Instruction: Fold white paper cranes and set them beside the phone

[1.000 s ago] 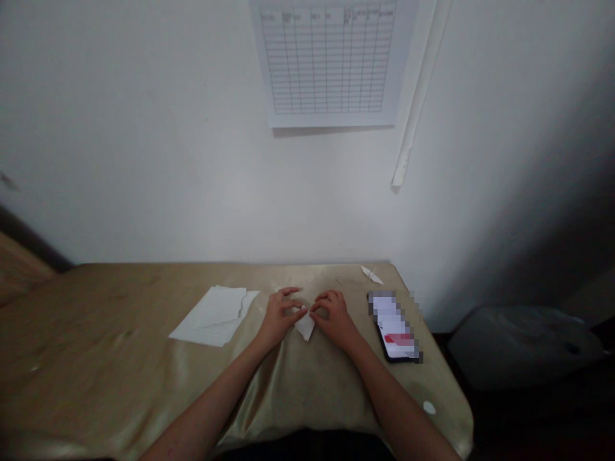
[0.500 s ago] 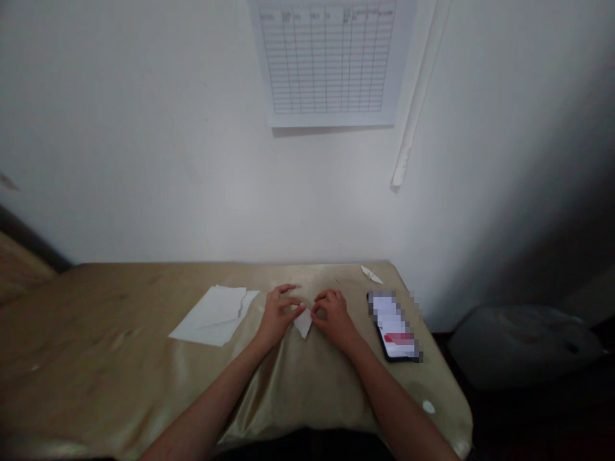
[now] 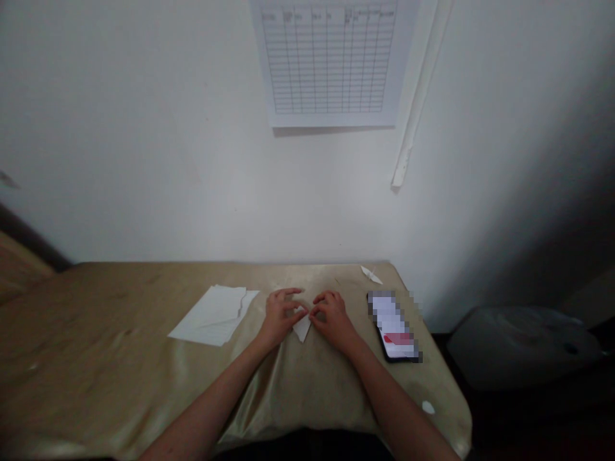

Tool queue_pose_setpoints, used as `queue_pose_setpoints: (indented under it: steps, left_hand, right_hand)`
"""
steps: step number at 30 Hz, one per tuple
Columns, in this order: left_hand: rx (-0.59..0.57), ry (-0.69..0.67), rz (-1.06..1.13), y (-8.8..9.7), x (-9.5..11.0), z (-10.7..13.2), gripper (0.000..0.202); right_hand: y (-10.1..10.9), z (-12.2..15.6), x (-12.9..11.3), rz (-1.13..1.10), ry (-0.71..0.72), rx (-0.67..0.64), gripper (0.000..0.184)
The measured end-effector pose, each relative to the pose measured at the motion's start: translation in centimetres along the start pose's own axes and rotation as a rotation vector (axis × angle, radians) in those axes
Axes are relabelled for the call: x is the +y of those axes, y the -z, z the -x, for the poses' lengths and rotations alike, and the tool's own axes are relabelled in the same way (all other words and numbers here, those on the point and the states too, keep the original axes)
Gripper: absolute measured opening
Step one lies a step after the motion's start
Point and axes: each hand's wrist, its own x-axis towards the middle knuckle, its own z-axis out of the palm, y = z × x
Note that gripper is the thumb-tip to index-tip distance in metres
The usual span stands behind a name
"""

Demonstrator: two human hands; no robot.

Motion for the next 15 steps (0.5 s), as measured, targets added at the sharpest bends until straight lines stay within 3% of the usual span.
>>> queue_pose_setpoints:
  steps: [8, 15]
  left_hand:
    - [0.024, -0.003, 0.012, -0.35, -0.6, -0.07, 0.016]
    - [0.025, 0.019, -0.001, -0.41, -0.74, 0.04, 0.016]
  right_hand:
    - [0.12, -0.04, -0.07, -0.016, -0.009, -0.009, 0.007]
    - [0.17, -0.13, 0.04, -0.004, -0.012, -0.003, 0.009]
